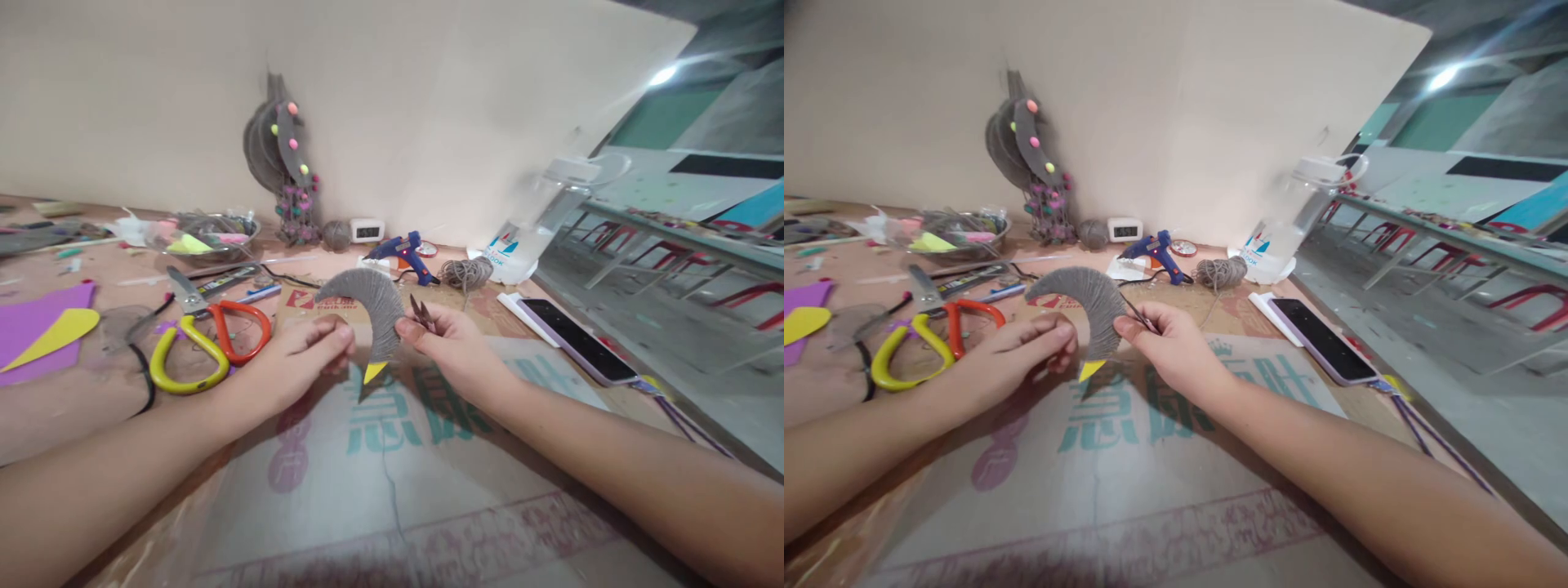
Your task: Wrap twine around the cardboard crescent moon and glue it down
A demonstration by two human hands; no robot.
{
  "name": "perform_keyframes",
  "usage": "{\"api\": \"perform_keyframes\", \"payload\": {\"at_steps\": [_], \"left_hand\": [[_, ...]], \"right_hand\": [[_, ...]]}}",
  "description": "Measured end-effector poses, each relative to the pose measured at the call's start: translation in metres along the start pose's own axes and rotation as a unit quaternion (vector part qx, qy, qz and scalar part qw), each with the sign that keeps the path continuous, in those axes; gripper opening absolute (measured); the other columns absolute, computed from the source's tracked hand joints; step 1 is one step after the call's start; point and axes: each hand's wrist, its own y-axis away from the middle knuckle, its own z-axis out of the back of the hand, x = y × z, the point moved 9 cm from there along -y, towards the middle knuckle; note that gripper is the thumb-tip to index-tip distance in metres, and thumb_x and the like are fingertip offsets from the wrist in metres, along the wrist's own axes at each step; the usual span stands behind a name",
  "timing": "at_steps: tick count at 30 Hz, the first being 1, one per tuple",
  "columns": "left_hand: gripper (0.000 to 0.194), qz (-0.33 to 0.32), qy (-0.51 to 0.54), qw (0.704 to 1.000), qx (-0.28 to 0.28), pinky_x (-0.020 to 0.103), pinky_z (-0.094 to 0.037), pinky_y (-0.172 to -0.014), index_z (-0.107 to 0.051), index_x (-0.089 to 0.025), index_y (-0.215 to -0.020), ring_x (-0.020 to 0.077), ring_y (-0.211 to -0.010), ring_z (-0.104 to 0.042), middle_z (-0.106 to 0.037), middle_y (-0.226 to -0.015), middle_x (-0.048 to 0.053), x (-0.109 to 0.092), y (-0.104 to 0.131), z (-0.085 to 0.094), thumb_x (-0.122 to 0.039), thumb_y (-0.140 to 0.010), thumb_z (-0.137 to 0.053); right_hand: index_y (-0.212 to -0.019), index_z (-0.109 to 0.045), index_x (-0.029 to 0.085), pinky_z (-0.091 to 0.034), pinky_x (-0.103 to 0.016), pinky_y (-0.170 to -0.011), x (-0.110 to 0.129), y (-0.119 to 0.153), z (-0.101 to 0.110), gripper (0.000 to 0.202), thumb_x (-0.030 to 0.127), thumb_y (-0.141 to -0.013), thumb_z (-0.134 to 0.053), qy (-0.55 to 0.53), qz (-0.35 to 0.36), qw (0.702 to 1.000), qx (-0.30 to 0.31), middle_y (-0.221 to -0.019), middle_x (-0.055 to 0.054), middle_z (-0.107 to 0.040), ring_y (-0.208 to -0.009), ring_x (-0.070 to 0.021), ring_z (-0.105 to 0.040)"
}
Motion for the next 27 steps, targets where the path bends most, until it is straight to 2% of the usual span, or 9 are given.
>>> {"api": "perform_keyframes", "payload": {"at_steps": [3, 5, 7, 9, 12, 14, 18, 22, 27], "left_hand": [[0.03, 0.006, 0.014, 0.996, -0.082, 0.021, -0.034, -0.051, -0.042, -0.019, -0.062, 0.0094, -0.053, -0.041, -0.043, -0.057, -0.004, 0.006, -0.001, 0.015, -0.035, -0.087, -0.037], [0.028, 0.007, 0.005, 0.995, -0.101, 0.021, -0.033, -0.05, -0.046, -0.019, -0.064, 0.0092, -0.052, -0.041, -0.043, -0.057, -0.004, 0.005, -0.002, 0.019, -0.034, -0.086, -0.04], [0.024, -0.003, 0.005, 0.997, -0.081, 0.021, -0.035, -0.052, -0.055, -0.019, -0.073, 0.0096, -0.055, -0.044, -0.048, -0.06, -0.004, 0.001, -0.002, 0.015, -0.035, -0.085, -0.042], [0.023, -0.025, -0.006, 0.999, -0.034, 0.022, -0.04, -0.059, -0.06, -0.02, -0.083, 0.011, -0.064, -0.051, -0.055, -0.069, -0.002, -0.005, -0.002, 0.007, -0.036, -0.085, -0.043], [0.025, -0.038, -0.063, 0.997, 0.023, 0.024, -0.042, -0.068, -0.064, -0.021, -0.086, 0.0138, -0.076, -0.056, -0.062, -0.081, 0.0, -0.009, 0.001, -0.003, -0.04, -0.082, -0.047], [0.025, -0.029, -0.117, 0.992, 0.026, 0.025, -0.042, -0.068, -0.064, -0.021, -0.086, 0.0145, -0.076, -0.056, -0.062, -0.083, 0.0, -0.009, 0.002, -0.004, -0.042, -0.078, -0.053], [0.027, -0.032, -0.196, 0.98, 0.036, 0.024, -0.04, -0.062, -0.059, -0.019, -0.076, 0.0132, -0.068, -0.052, -0.056, -0.071, -0.002, -0.013, 0.005, -0.01, -0.046, -0.074, -0.057], [0.028, -0.05, -0.23, 0.971, 0.041, 0.024, -0.038, -0.06, -0.054, -0.018, -0.068, 0.0121, -0.065, -0.049, -0.051, -0.066, -0.003, -0.018, 0.006, -0.013, -0.045, -0.078, -0.053], [0.024, -0.056, -0.235, 0.97, 0.033, 0.023, -0.037, -0.061, -0.055, -0.019, -0.068, 0.011, -0.065, -0.049, -0.052, -0.066, -0.004, -0.02, 0.007, -0.011, -0.039, -0.081, -0.049]], "right_hand": [[-0.069, -0.052, 0.017, -0.028, -0.022, -0.052, 0.001, 0.001, 0.0, 0.021, 0.036, -0.076, -0.057, -0.024, -0.001, 1.0, -0.003, -0.06, 0.005, -0.038, -0.053, -0.0079, -0.031], [-0.07, -0.053, 0.017, -0.029, -0.022, -0.054, 0.002, 0.002, -0.002, 0.02, 0.035, -0.077, -0.057, -0.032, -0.001, 0.999, 0.008, -0.061, 0.004, -0.04, -0.054, -0.0081, -0.034], [-0.072, -0.055, 0.017, -0.032, -0.023, -0.057, 0.003, 0.003, -0.005, 0.017, 0.033, -0.078, -0.056, -0.033, 0.0, 0.999, 0.025, -0.064, 0.003, -0.044, -0.058, -0.0089, -0.038], [-0.073, -0.055, 0.017, -0.034, -0.024, -0.061, 0.003, 0.003, -0.007, 0.016, 0.032, -0.079, -0.055, -0.028, 0.006, 0.999, 0.036, -0.067, 0.002, -0.047, -0.061, -0.0099, -0.042], [-0.07, -0.052, 0.017, -0.034, -0.024, -0.059, 0.005, 0.003, -0.004, 0.019, 0.033, -0.08, -0.054, 0.013, 0.016, 1.0, 0.021, -0.065, 0.002, -0.045, -0.061, -0.0101, -0.041], [-0.07, -0.051, 0.017, -0.031, -0.023, -0.054, 0.01, 0.005, 0.0, 0.021, 0.034, -0.081, -0.053, 0.054, 0.034, 0.998, -0.008, -0.062, 0.003, -0.042, -0.057, -0.0091, -0.038], [-0.07, -0.052, 0.017, -0.028, -0.021, -0.049, 0.026, 0.013, 0.005, 0.018, 0.032, -0.081, -0.055, 0.108, 0.091, 0.988, -0.059, -0.058, 0.005, -0.04, -0.052, -0.0074, -0.034], [-0.071, -0.053, 0.017, -0.029, -0.02, -0.047, 0.036, 0.019, 0.002, 0.011, 0.023, -0.079, -0.055, 0.135, 0.123, 0.98, -0.073, -0.058, 0.005, -0.043, -0.052, -0.0068, -0.036], [-0.07, -0.053, 0.017, -0.03, -0.02, -0.047, 0.037, 0.019, 0.0, 0.009, 0.018, -0.078, -0.055, 0.143, 0.128, 0.979, -0.072, -0.058, 0.005, -0.044, -0.051, -0.0068, -0.038]]}}
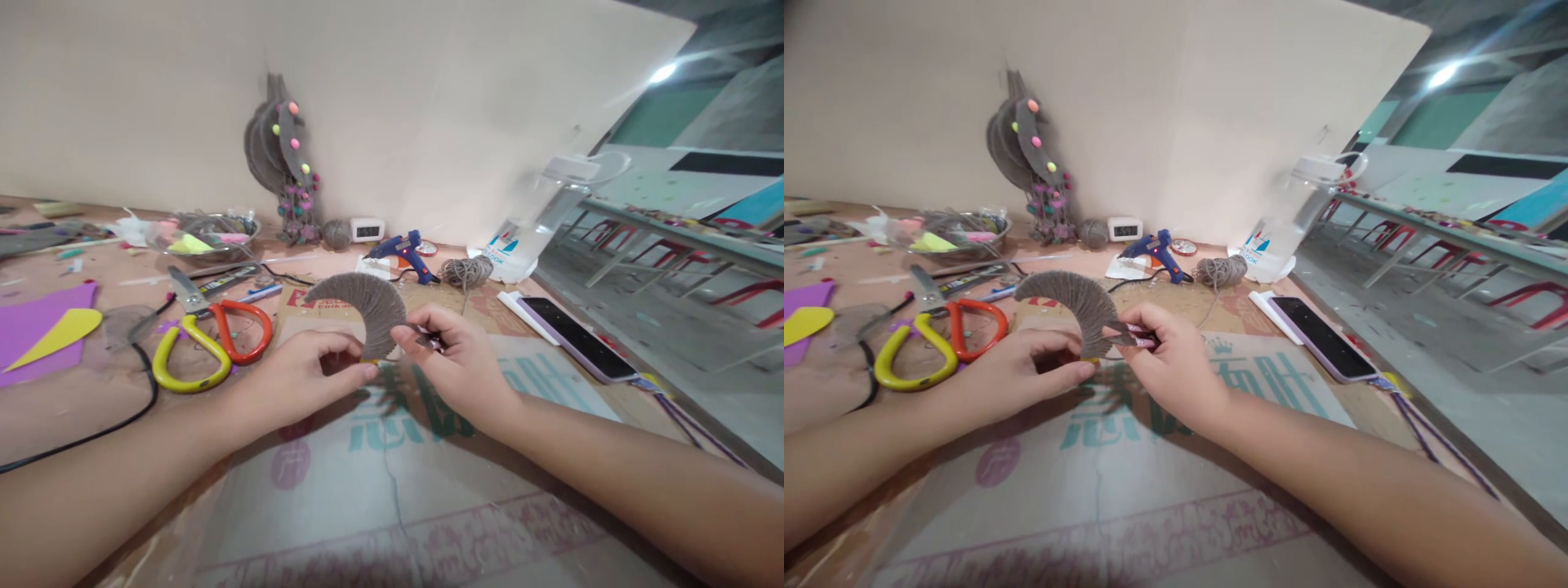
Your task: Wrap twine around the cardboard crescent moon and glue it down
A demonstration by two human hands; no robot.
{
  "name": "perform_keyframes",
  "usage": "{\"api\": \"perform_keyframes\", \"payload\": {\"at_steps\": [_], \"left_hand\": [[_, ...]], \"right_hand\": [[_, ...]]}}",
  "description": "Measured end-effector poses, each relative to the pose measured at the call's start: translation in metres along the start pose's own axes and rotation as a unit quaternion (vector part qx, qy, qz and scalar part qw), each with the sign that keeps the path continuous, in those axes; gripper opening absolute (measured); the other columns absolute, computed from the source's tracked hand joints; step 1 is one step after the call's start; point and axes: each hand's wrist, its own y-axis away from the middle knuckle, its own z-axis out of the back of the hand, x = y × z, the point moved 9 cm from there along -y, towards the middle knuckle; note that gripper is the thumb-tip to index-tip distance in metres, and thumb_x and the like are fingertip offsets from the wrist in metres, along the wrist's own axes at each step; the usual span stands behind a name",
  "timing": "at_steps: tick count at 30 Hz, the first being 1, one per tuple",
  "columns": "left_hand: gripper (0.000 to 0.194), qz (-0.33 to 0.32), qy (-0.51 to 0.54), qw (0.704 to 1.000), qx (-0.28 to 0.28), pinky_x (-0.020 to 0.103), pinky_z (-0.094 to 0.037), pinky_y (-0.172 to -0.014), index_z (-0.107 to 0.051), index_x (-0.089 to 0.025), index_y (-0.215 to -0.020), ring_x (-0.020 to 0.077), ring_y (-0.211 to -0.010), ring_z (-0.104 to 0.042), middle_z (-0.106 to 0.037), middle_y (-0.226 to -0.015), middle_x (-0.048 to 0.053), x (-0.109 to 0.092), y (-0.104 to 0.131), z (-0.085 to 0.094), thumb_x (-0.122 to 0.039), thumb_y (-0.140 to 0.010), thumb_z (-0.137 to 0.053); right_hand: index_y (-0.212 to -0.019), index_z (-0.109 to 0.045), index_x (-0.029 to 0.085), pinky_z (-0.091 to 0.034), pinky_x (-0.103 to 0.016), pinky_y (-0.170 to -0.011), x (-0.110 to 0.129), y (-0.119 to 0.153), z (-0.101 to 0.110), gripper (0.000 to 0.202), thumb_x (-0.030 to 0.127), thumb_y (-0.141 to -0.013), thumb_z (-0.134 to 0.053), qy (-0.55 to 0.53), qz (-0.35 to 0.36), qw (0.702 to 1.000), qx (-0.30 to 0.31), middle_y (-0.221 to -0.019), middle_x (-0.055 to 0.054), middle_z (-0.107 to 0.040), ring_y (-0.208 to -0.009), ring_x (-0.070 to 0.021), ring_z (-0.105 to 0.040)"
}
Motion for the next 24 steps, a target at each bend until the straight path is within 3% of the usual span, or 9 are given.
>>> {"api": "perform_keyframes", "payload": {"at_steps": [10, 17, 24], "left_hand": [[0.008, 0.002, 0.021, 1.0, 0.016, 0.023, -0.037, -0.061, -0.053, -0.019, -0.074, 0.0114, -0.067, -0.049, -0.052, -0.072, -0.003, 0.0022, 0.0003, -0.0038, -0.023, -0.079, -0.047], [0.027, 0.019, 0.012, 1.0, 0.016, 0.024, -0.037, -0.06, -0.054, -0.019, -0.071, 0.0121, -0.064, -0.048, -0.051, -0.066, -0.003, 0.0028, 0.0011, -0.0028, -0.042, -0.082, -0.045], [0.025, -0.002, 0.034, 0.999, 0.006, 0.023, -0.039, -0.059, -0.058, -0.019, -0.071, 0.0122, -0.064, -0.052, -0.057, -0.068, -0.002, 0.0026, -0.0004, -0.0022, -0.032, -0.084, -0.041]], "right_hand": [[-0.069, -0.054, 0.017, -0.03, -0.02, -0.046, -0.002, -0.0007, 0.0009, 0.014, 0.026, -0.08, -0.055, -0.004, -0.016, 1.0, -0.014, -0.058, 0.004, -0.045, -0.051, -0.0072, -0.038], [-0.072, -0.054, 0.017, -0.031, -0.02, -0.048, -0.0058, -0.0005, 0.001, 0.014, 0.029, -0.08, -0.055, -0.009, -0.023, 1.0, -0.012, -0.06, 0.004, -0.046, -0.053, -0.0075, -0.039], [-0.069, -0.052, 0.018, -0.029, -0.022, -0.048, -0.0086, -0.0009, 0.0032, 0.018, 0.032, -0.08, -0.055, -0.019, -0.053, 0.998, -0.023, -0.058, 0.004, -0.042, -0.052, -0.008, -0.035]]}}
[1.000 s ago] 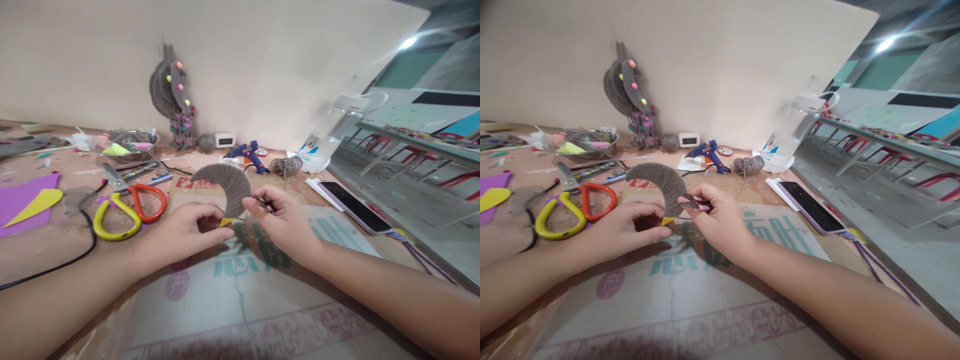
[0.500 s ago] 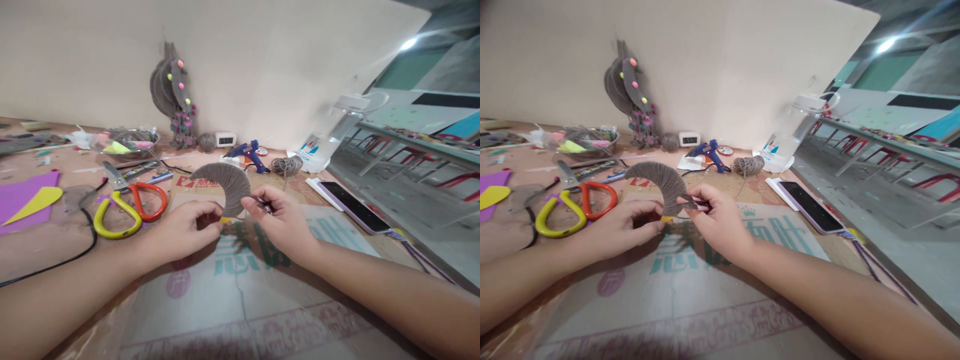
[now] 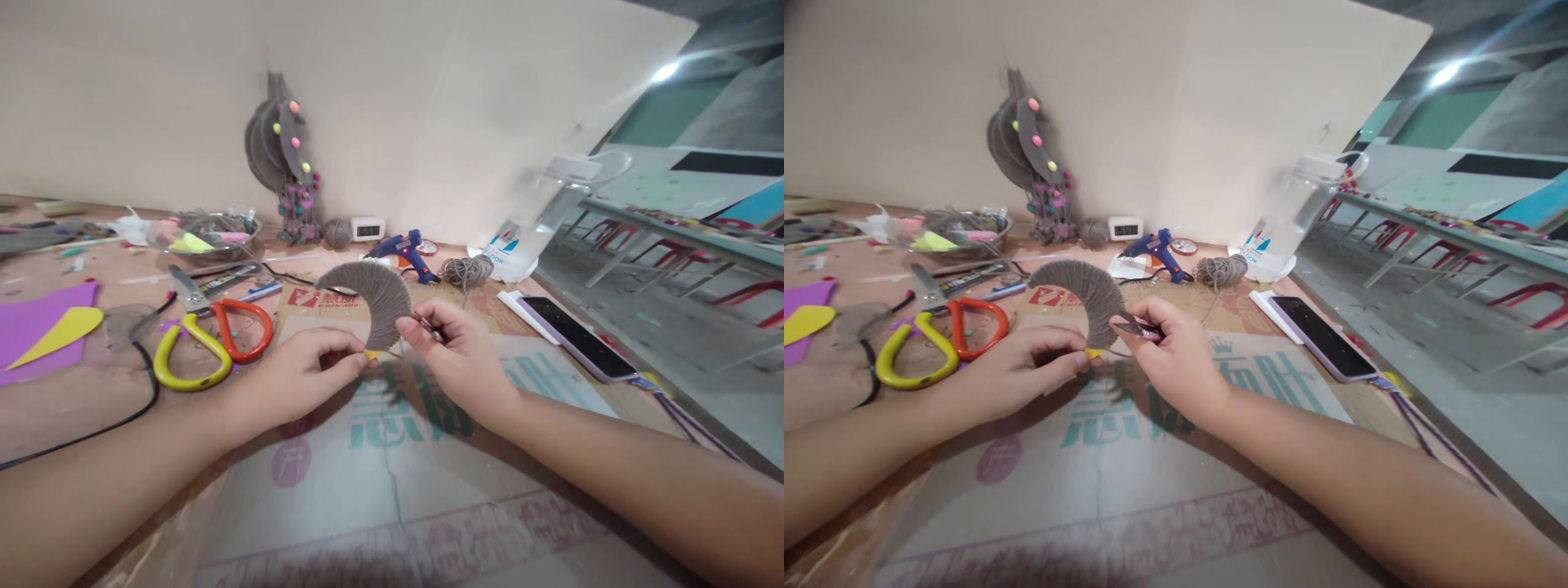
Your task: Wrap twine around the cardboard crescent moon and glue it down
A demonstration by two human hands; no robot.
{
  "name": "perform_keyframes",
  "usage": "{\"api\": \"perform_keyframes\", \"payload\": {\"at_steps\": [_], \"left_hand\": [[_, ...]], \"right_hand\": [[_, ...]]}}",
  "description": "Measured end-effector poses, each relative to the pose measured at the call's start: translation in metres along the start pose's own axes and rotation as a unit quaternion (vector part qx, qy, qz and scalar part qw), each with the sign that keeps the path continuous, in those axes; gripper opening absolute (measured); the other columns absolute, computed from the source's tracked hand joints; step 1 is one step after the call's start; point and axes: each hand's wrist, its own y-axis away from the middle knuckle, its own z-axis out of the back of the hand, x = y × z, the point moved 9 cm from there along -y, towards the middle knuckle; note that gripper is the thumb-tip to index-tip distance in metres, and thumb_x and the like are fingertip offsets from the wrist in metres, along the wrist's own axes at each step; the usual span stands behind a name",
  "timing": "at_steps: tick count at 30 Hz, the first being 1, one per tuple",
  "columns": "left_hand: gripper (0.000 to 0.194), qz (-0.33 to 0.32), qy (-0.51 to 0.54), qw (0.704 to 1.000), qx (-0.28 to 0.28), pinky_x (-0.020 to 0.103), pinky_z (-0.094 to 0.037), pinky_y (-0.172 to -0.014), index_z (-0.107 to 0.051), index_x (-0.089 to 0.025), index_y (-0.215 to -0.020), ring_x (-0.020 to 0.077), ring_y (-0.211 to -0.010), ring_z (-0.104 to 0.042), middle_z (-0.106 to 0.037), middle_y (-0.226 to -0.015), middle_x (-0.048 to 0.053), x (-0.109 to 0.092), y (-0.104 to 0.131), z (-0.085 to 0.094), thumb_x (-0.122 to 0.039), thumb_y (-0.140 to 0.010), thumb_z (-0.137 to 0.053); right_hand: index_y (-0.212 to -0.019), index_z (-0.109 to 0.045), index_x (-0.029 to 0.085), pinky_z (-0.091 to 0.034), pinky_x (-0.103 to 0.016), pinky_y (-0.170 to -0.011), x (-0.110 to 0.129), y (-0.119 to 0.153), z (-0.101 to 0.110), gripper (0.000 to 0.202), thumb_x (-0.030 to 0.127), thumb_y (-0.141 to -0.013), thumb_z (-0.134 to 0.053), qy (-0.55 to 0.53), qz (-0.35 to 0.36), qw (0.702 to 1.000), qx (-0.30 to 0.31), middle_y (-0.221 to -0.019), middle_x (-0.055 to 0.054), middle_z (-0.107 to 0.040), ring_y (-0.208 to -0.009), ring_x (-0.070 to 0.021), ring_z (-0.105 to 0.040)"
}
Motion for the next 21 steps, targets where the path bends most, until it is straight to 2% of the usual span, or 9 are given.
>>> {"api": "perform_keyframes", "payload": {"at_steps": [4, 8, 12, 16, 18, 21], "left_hand": [[0.025, 0.004, 0.006, 1.0, -0.018, 0.023, -0.041, -0.063, -0.06, -0.019, -0.07, 0.0132, -0.069, -0.056, -0.062, -0.072, -0.001, -0.002, -0.001, 0.004, -0.028, -0.084, -0.042], [0.023, 0.063, 0.047, 0.995, -0.067, 0.026, -0.042, -0.068, -0.064, -0.019, -0.076, 0.0147, -0.073, -0.057, -0.063, -0.075, 0.0, 0.01, -0.002, 0.014, -0.029, -0.083, -0.043], [0.022, 0.118, 0.161, 0.969, -0.143, 0.023, -0.039, -0.054, -0.06, -0.018, -0.078, 0.0114, -0.059, -0.05, -0.054, -0.064, -0.001, 0.031, 0.0, 0.025, -0.034, -0.082, -0.046], [0.025, 0.133, 0.249, 0.938, -0.2, 0.021, -0.035, -0.047, -0.054, -0.018, -0.072, 0.0088, -0.053, -0.045, -0.049, -0.062, -0.002, 0.043, 0.002, 0.031, -0.041, -0.08, -0.049], [0.017, 0.124, 0.248, 0.939, -0.206, 0.021, -0.037, -0.049, -0.056, -0.019, -0.083, 0.009, -0.056, -0.048, -0.052, -0.067, -0.003, 0.04, 0.003, 0.032, -0.035, -0.078, -0.053], [0.024, 0.09, 0.2, 0.96, -0.172, 0.022, -0.042, -0.057, -0.054, -0.021, -0.1, 0.0107, -0.066, -0.053, -0.059, -0.079, -0.001, 0.025, 0.001, 0.028, -0.029, -0.077, -0.054]], "right_hand": [[-0.067, -0.05, 0.018, -0.028, -0.022, -0.048, -0.002, -0.002, 0.003, 0.02, 0.032, -0.08, -0.055, -0.029, -0.007, 1.0, -0.006, -0.058, 0.004, -0.04, -0.052, -0.0081, -0.033], [-0.066, -0.047, 0.018, -0.027, -0.022, -0.05, -0.012, -0.007, 0.008, 0.022, 0.033, -0.08, -0.055, -0.119, -0.013, 0.993, -0.019, -0.06, 0.004, -0.037, -0.053, -0.008, -0.031], [-0.067, -0.047, 0.019, -0.026, -0.022, -0.049, -0.025, -0.013, 0.007, 0.021, 0.033, -0.08, -0.056, -0.203, -0.023, 0.979, -0.016, -0.059, 0.005, -0.034, -0.05, -0.0076, -0.026], [-0.067, -0.049, 0.018, -0.026, -0.022, -0.049, -0.031, -0.012, 0.001, 0.021, 0.034, -0.079, -0.056, -0.18, -0.053, 0.982, 0.003, -0.059, 0.005, -0.035, -0.051, -0.0076, -0.027], [-0.068, -0.05, 0.017, -0.027, -0.022, -0.05, -0.03, -0.01, -0.003, 0.022, 0.035, -0.079, -0.056, -0.158, -0.065, 0.985, 0.026, -0.059, 0.005, -0.036, -0.051, -0.0075, -0.028], [-0.07, -0.051, 0.017, -0.029, -0.021, -0.052, -0.028, -0.007, -0.012, 0.023, 0.037, -0.08, -0.055, -0.145, -0.073, 0.984, 0.069, -0.061, 0.005, -0.038, -0.054, -0.0076, -0.032]]}}
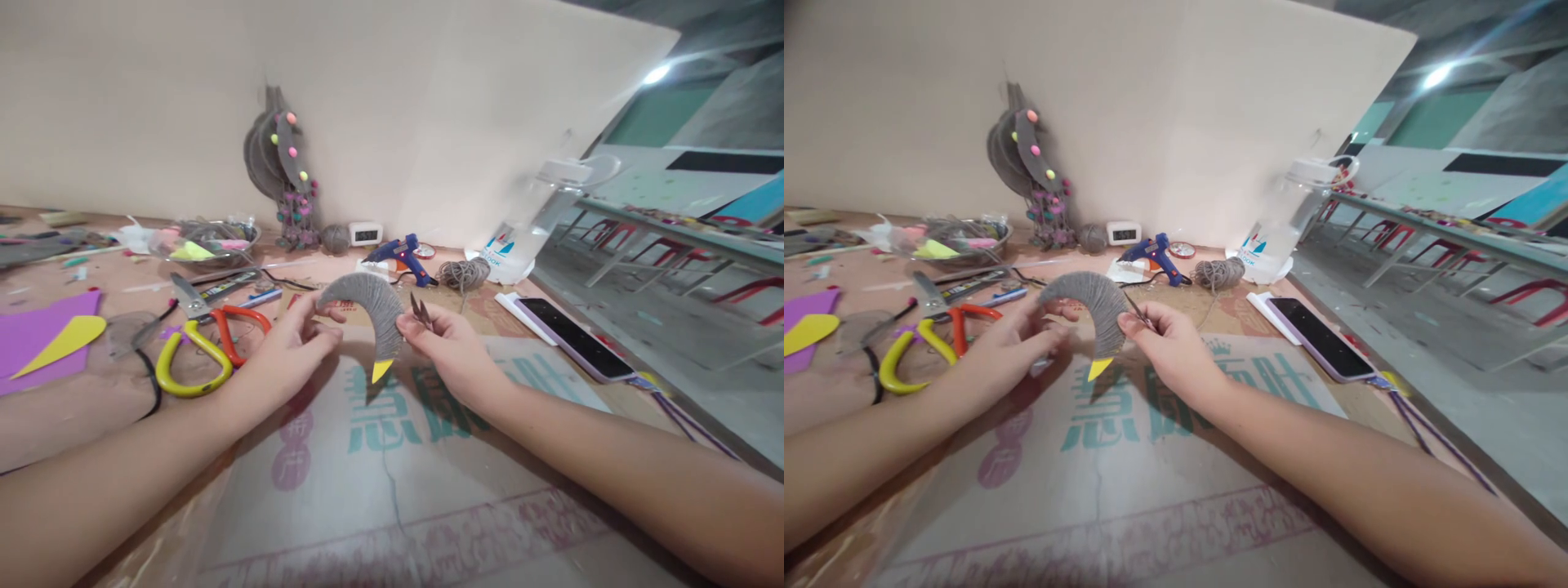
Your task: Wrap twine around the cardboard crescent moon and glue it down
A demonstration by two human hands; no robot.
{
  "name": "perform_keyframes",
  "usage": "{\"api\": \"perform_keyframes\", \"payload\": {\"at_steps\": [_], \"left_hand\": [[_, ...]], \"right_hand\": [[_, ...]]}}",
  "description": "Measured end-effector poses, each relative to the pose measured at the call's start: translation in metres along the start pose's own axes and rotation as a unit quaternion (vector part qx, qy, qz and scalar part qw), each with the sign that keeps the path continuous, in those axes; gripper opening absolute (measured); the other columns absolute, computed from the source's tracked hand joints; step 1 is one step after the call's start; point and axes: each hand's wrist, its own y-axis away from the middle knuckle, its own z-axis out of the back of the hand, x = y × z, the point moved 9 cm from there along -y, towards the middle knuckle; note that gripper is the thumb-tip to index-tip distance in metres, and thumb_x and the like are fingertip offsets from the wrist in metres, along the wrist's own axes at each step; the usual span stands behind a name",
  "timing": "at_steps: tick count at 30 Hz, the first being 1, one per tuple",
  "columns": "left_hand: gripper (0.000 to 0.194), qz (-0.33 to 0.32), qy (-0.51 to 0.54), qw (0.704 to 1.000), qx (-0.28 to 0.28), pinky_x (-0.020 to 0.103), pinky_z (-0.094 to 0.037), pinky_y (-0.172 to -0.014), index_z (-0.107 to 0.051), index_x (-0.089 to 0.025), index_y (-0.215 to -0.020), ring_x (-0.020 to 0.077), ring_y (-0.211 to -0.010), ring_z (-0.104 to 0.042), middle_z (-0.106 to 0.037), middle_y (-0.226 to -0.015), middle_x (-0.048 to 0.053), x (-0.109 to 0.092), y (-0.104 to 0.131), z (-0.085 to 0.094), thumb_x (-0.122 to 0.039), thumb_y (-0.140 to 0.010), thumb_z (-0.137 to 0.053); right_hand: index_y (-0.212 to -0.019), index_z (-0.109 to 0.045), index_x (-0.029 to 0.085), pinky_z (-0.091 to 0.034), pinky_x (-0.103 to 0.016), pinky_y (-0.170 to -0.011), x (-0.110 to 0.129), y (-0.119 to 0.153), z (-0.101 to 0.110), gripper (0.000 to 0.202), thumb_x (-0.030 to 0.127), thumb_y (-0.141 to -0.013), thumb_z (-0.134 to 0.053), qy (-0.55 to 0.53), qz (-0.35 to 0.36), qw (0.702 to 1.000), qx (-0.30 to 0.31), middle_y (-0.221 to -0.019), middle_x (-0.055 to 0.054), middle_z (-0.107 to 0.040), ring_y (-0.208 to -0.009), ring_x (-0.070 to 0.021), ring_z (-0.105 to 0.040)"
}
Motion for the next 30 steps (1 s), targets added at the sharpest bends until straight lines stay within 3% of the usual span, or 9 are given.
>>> {"api": "perform_keyframes", "payload": {"at_steps": [3, 5, 11, 16, 21, 26, 30], "left_hand": [[0.02, -0.05, -0.088, 0.991, 0.084, 0.025, -0.044, -0.067, -0.06, -0.02, -0.089, 0.0141, -0.079, -0.056, -0.062, -0.086, 0.001, -0.014, 0.005, -0.016, -0.034, -0.082, -0.049], [0.022, -0.077, -0.138, 0.981, 0.112, 0.024, -0.042, -0.067, -0.062, -0.019, -0.08, 0.0143, -0.079, -0.055, -0.061, -0.085, 0.0, -0.019, 0.008, -0.022, -0.037, -0.082, -0.049], [0.025, -0.109, -0.235, 0.96, 0.108, 0.023, -0.037, -0.059, -0.057, -0.018, -0.063, 0.0118, -0.065, -0.048, -0.053, -0.067, -0.002, -0.021, 0.009, -0.024, -0.037, -0.079, -0.053], [0.03, -0.124, -0.232, 0.956, 0.128, 0.024, -0.035, -0.06, -0.052, -0.018, -0.06, 0.0117, -0.063, -0.046, -0.047, -0.062, -0.003, -0.022, 0.011, -0.027, -0.036, -0.083, -0.046], [0.039, -0.107, -0.173, 0.968, 0.148, 0.025, -0.037, -0.058, -0.045, -0.019, -0.058, 0.012, -0.06, -0.045, -0.045, -0.06, -0.002, -0.018, 0.01, -0.027, -0.04, -0.088, -0.034], [0.036, -0.055, -0.137, 0.984, 0.1, 0.024, -0.04, -0.059, -0.054, -0.019, -0.066, 0.013, -0.065, -0.051, -0.055, -0.067, -0.001, -0.008, 0.008, -0.018, -0.047, -0.085, -0.04], [0.038, 0.012, -0.131, 0.988, 0.084, 0.023, -0.038, -0.054, -0.054, -0.018, -0.065, 0.0122, -0.06, -0.05, -0.055, -0.062, -0.002, 0.004, 0.009, -0.015, -0.052, -0.081, -0.045]], "right_hand": [[-0.074, -0.054, 0.017, -0.033, -0.022, -0.057, 0.0, 0.001, -0.008, 0.022, 0.037, -0.081, -0.054, 0.018, -0.007, 0.999, 0.034, -0.065, 0.003, -0.043, -0.059, -0.009, -0.038], [-0.074, -0.054, 0.017, -0.035, -0.023, -0.059, -0.001, 0.002, -0.011, 0.021, 0.037, -0.081, -0.053, 0.033, -0.008, 0.999, 0.039, -0.066, 0.003, -0.044, -0.061, -0.0098, -0.04], [-0.07, -0.052, 0.018, -0.03, -0.022, -0.051, -0.005, 0.004, -0.017, 0.025, 0.04, -0.081, -0.053, 0.066, -0.018, 0.997, 0.044, -0.06, 0.005, -0.038, -0.055, -0.0087, -0.035], [-0.068, -0.051, 0.017, -0.028, -0.022, -0.049, -0.004, 0.005, -0.017, 0.029, 0.043, -0.082, -0.051, 0.099, -0.011, 0.994, 0.046, -0.058, 0.005, -0.036, -0.053, -0.0082, -0.033], [-0.071, -0.053, 0.017, -0.031, -0.022, -0.051, -0.005, 0.005, -0.016, 0.03, 0.044, -0.082, -0.05, 0.09, -0.006, 0.995, 0.048, -0.06, 0.004, -0.041, -0.054, -0.009, -0.037], [-0.074, -0.053, 0.018, -0.033, -0.022, -0.051, -0.01, 0.008, -0.023, 0.029, 0.045, -0.082, -0.05, 0.052, -0.031, 0.995, 0.08, -0.062, 0.003, -0.045, -0.056, -0.0096, -0.04], [-0.074, -0.054, 0.017, -0.034, -0.022, -0.053, -0.01, 0.008, -0.03, 0.027, 0.043, -0.082, -0.051, 0.043, -0.048, 0.991, 0.114, -0.064, 0.003, -0.047, -0.057, -0.0094, -0.042]]}}
